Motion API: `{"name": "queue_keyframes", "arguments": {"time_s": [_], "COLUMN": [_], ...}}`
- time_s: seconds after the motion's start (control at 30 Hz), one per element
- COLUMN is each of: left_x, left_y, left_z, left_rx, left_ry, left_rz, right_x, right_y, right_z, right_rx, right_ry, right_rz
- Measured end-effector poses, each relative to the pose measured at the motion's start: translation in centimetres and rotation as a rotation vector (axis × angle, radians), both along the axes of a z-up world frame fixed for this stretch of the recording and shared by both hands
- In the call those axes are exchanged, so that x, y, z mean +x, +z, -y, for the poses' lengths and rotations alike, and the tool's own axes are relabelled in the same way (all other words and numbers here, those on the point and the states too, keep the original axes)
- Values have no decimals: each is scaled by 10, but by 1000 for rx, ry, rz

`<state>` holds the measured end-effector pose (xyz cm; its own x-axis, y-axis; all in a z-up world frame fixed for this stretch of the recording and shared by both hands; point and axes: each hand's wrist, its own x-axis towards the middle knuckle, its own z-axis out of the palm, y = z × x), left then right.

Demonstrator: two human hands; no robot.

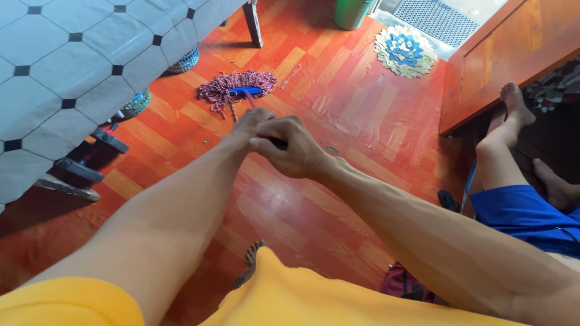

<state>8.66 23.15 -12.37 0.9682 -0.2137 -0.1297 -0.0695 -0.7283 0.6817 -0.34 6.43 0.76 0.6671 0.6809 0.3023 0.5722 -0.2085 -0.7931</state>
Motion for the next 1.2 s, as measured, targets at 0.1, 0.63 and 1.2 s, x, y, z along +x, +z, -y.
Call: {"name": "queue_keyframes", "arguments": {"time_s": [0.1, 0.63, 1.2], "left_x": [-19, -274, -406], "left_y": [6, 69, 135], "left_z": [14, 123, 147], "left_rx": [-6, 171, 255], "left_ry": [39, 61, 206], "left_rz": [17, 142, 151], "right_x": [-16, -213, -302], "right_y": [4, 20, 93], "right_z": [12, 127, 160], "right_rx": [26, 95, 73], "right_ry": [16, 206, 427], "right_rz": [-20, -8, -138]}}
